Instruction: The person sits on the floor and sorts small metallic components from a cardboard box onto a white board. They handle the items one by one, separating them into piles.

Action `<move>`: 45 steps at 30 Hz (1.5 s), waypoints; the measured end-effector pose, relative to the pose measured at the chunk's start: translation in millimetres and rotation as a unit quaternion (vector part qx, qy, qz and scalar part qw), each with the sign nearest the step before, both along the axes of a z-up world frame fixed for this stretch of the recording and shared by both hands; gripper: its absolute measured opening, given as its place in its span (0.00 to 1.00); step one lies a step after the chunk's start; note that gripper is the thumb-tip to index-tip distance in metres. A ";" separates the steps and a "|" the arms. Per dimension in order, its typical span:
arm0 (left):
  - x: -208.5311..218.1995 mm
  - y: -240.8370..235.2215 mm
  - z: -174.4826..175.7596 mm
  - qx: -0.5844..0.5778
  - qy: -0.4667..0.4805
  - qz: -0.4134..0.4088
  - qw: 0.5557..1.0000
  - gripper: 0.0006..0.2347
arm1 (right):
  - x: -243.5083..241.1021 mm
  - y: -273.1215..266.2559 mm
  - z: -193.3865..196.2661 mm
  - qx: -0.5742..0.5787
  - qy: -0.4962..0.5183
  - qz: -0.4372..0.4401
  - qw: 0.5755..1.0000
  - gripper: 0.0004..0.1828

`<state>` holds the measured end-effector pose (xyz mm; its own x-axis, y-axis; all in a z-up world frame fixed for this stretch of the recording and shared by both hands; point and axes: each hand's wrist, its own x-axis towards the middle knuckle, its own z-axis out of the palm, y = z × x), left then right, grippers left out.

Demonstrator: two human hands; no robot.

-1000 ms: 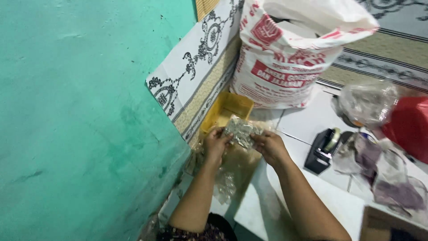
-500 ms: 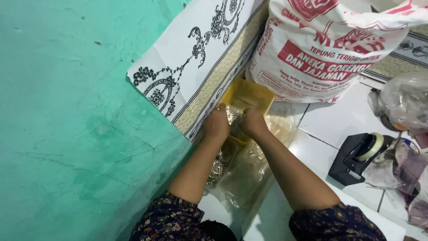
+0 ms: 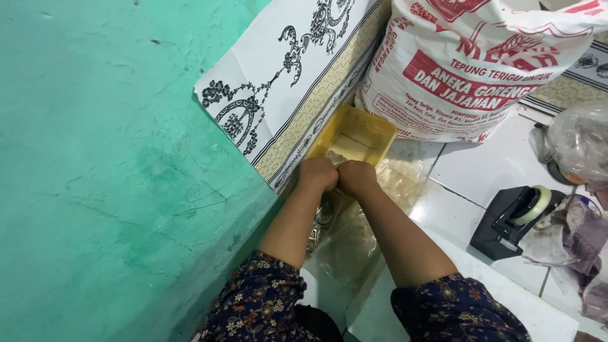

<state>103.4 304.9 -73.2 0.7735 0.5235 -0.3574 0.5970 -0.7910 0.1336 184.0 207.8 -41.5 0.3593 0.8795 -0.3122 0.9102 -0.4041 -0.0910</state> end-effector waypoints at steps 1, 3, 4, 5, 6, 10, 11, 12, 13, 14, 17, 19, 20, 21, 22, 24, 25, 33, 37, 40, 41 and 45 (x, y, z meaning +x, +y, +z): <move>-2.7 0.4 -2.9 0.002 -0.001 0.001 1.000 0.16 | 0.7 -0.8 -3.9 0.002 -0.001 0.001 1.000 0.19; -6.2 -0.6 -6.3 0.059 -0.130 -0.017 0.990 0.12 | 3.6 -4.7 -9.4 0.144 -0.022 0.029 0.989 0.13; -12.2 -5.3 3.5 0.062 -0.132 -0.018 0.989 0.12 | 3.2 -5.8 -19.1 0.146 -0.025 0.028 0.989 0.13; -14.9 -11.0 13.2 0.078 -0.186 -0.015 0.979 0.10 | 5.7 -8.3 -28.3 0.242 -0.048 0.031 0.969 0.13; -17.1 -17.5 22.7 0.095 -0.239 -0.012 0.966 0.09 | 9.1 -11.5 -37.8 0.336 -0.071 0.035 0.939 0.16; -37.2 -79.9 77.6 0.076 -0.278 -0.023 0.957 0.11 | -14.1 -71.4 16.2 0.414 -0.035 -0.033 0.909 0.16; -39.3 -99.3 93.9 0.047 -0.294 -0.018 0.954 0.11 | -15.5 -88.6 22.6 0.420 -0.019 -0.061 0.905 0.17; -42.4 -118.7 110.7 0.018 -0.309 -0.012 0.951 0.12 | -17.4 -106.1 29.6 0.427 -0.004 -0.089 0.900 0.18; -32.5 -130.7 95.0 0.014 -0.315 -0.029 0.949 0.12 | -17.1 -130.1 46.5 0.428 -0.017 -0.102 0.898 0.18; -21.8 -144.5 79.6 0.020 -0.374 -0.056 0.926 0.10 | -17.5 -155.5 63.5 0.422 0.034 -0.142 0.895 0.17; -7.5 -218.6 85.0 -0.005 -0.430 -0.128 0.894 0.09 | -17.7 -242.5 79.0 0.424 0.081 -0.237 0.870 0.17; -3.3 -277.5 103.2 -0.030 -0.438 -0.173 0.882 0.10 | -17.6 -306.8 80.1 0.436 0.067 -0.284 0.852 0.17; -1.2 -310.2 111.4 -0.061 -0.399 -0.192 0.895 0.11 | -17.9 -343.2 81.3 0.426 0.059 -0.305 0.850 0.18; 1.2 -341.1 120.6 -0.089 -0.360 -0.211 0.904 0.13 | -17.8 -377.8 83.7 0.416 0.049 -0.324 0.848 0.18; 8.8 -368.4 119.2 -0.093 -0.363 -0.226 0.899 0.13 | -12.6 -410.2 78.5 0.420 0.038 -0.335 0.843 0.18; 16.4 -426.4 108.7 -0.120 -0.341 -0.284 0.888 0.12 | -11.8 -479.1 60.3 0.374 -0.013 -0.373 0.849 0.18; 17.5 -455.4 107.3 -0.125 -0.340 -0.297 0.883 0.12 | -16.4 -507.2 67.9 0.374 -0.019 -0.385 0.844 0.18; 15.7 -616.4 57.4 -0.198 -0.262 -0.361 0.873 0.14 | -63.0 -677.0 92.3 0.326 0.067 -0.618 0.713 0.19; 19.0 -638.7 -2.6 -0.214 -0.238 -0.343 0.883 0.11 | -55.2 -721.8 34.9 0.278 0.050 -0.669 0.687 0.17; 20.5 -639.6 -17.6 -0.199 -0.209 -0.350 0.891 0.10 | -55.8 -726.8 20.3 0.249 0.084 -0.687 0.678 0.17; 22.7 -638.9 -10.4 -0.198 -0.206 -0.351 0.892 0.11 | -53.4 -725.4 19.9 0.236 0.093 -0.683 0.685 0.16; 25.5 -637.4 18.3 -0.205 -0.196 -0.376 0.882 0.15 | -49.4 -720.8 9.5 0.196 0.108 -0.690 0.688 0.15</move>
<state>128.9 -332.4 -54.9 0.9533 -0.3009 -0.0259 -0.2309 -0.7815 0.5796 134.6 -513.0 -31.9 0.9189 -0.2213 -0.3265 -0.3687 -0.7759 -0.5119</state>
